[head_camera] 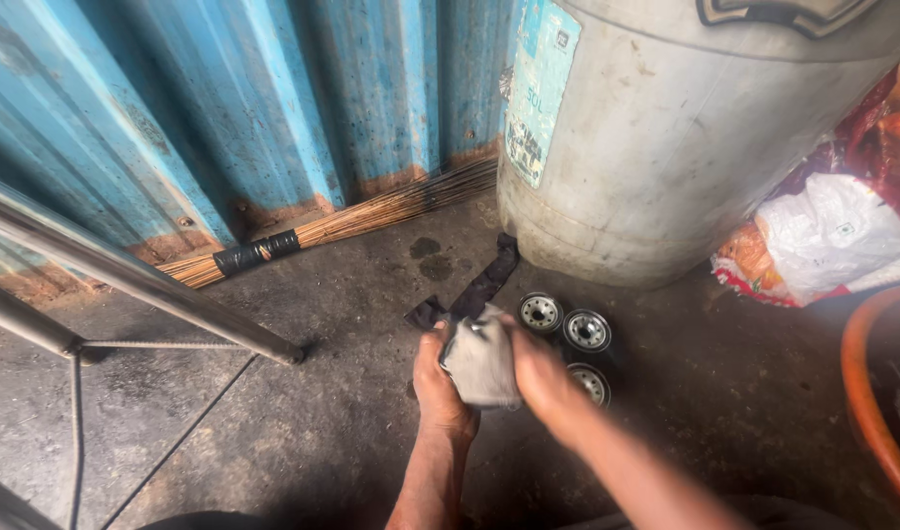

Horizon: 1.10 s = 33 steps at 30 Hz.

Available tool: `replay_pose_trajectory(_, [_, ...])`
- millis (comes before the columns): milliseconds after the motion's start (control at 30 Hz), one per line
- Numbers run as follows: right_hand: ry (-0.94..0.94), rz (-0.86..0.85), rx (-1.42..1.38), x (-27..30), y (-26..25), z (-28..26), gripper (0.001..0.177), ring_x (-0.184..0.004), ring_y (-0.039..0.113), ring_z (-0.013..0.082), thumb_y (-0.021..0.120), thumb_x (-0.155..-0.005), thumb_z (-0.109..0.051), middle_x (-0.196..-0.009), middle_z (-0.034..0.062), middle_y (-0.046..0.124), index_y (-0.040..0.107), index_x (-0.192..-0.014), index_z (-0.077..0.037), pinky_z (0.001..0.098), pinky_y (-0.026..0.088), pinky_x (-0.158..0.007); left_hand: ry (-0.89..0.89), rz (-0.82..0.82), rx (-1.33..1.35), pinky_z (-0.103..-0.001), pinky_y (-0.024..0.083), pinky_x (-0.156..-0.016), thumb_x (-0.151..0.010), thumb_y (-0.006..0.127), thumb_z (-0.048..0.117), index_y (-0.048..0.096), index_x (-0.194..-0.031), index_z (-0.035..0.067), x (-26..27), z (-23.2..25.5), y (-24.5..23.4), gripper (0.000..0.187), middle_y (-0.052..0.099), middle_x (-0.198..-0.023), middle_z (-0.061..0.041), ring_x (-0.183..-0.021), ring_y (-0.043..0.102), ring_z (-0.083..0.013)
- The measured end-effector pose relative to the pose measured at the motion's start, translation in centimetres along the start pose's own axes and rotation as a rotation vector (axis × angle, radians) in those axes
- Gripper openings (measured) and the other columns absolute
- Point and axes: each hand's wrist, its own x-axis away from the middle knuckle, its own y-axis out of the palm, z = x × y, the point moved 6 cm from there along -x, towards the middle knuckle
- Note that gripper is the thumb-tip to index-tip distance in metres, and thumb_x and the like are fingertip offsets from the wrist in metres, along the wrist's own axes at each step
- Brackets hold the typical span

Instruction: The person sits on the floor and uses a cloth to wipe and clean several small cylindrical metal parts. They handle the parts one at a time, rotating them to clean different surfaces before placing them back on the floor.

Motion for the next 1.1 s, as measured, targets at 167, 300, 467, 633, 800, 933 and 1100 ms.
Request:
replay_pose_trajectory(167, [-0.508, 0.088, 0.236, 2.4, 1.2, -0.9, 0.064, -0.138, 0.048, 0.0314, 0.046, -0.101, -0.042, -0.15, 0.0191, 0.048, 0.036, -0.153, -0.007, 0.0436, 0.038, -0.11, -0.143, 0.262, -0.123, -0.04, 0.06, -0.077, -0.095, 0.047, 0.071, 0.069, -0.117, -0.002, 2.5, 1.9, 0.7, 0.079, 0.072, -0.103, -0.014, -0.088, 0.071, -0.0255])
replay_pose_trajectory(300, [-0.465, 0.344, 0.642, 1.7, 0.9, -2.9, 0.058, -0.128, 0.055, 0.0345, 0.06, -0.098, -0.041, -0.143, 0.0205, 0.052, 0.048, -0.143, -0.006, 0.0452, 0.047, -0.103, -0.184, -0.115, 0.112, -0.038, 0.061, -0.078, -0.09, 0.038, 0.071, 0.068, -0.117, 0.01, 4.4, 1.8, 5.0, 0.073, 0.074, -0.102, -0.009, -0.09, 0.072, -0.0236])
replay_pose_trajectory(467, [0.001, 0.282, 0.168, -0.2, -0.7, -1.0, 0.041, -0.087, 0.076, 0.0324, 0.058, -0.105, -0.033, -0.124, 0.0198, 0.07, 0.075, -0.125, -0.002, 0.0512, 0.062, -0.069, -0.177, -0.17, 0.029, -0.031, 0.051, -0.053, -0.102, 0.047, 0.045, 0.063, -0.117, 0.01, 4.4, 0.3, 4.3, 0.041, 0.07, -0.097, -0.006, -0.078, 0.067, -0.0183])
replay_pose_trajectory(633, [-0.025, 0.248, 0.186, -5.0, -5.2, 0.3, 0.031, -0.081, 0.072, 0.0184, 0.07, -0.097, -0.032, -0.099, 0.0092, 0.082, 0.073, -0.12, -0.012, 0.0329, 0.056, -0.075, -0.275, -0.222, -0.052, -0.029, 0.043, -0.037, -0.1, 0.032, 0.049, 0.061, -0.111, 0.003, 3.9, -0.4, 4.4, 0.055, 0.066, -0.081, -0.014, -0.057, 0.063, -0.0209])
replay_pose_trajectory(800, [-0.137, 0.611, 0.395, -1.9, -9.7, -2.7, 0.031, -0.087, 0.072, 0.0222, 0.061, -0.096, -0.02, -0.101, 0.0083, 0.075, 0.07, -0.125, -0.013, 0.0369, 0.056, -0.076, -0.267, -0.025, 0.028, -0.029, 0.042, -0.037, -0.1, 0.038, 0.046, 0.059, -0.113, 0.004, 4.4, 0.6, 4.3, 0.049, 0.068, -0.083, -0.016, -0.059, 0.064, -0.0207])
replay_pose_trajectory(933, [-0.301, 0.598, 0.541, 1.8, -5.3, -5.7, 0.041, -0.099, 0.07, 0.0284, 0.061, -0.093, -0.022, -0.116, 0.0133, 0.063, 0.061, -0.132, -0.007, 0.0419, 0.058, -0.08, -0.181, 0.001, 0.054, -0.032, 0.05, -0.046, -0.101, 0.039, 0.044, 0.058, -0.111, 0.004, 2.8, 1.0, 3.1, 0.046, 0.068, -0.085, -0.014, -0.066, 0.065, -0.0212])
replay_pose_trajectory(1100, [-1.1, 0.378, 1.058, 9.3, 5.3, -5.6, 0.043, -0.139, 0.05, 0.0359, 0.058, -0.097, -0.036, -0.147, 0.0133, 0.057, 0.063, -0.13, -0.009, 0.0471, 0.047, -0.107, -0.077, 0.08, 0.033, -0.037, 0.061, -0.067, -0.1, 0.04, 0.036, 0.061, -0.117, 0.001, -0.4, -0.6, -0.4, 0.045, 0.071, -0.095, -0.012, -0.08, 0.07, -0.0214])
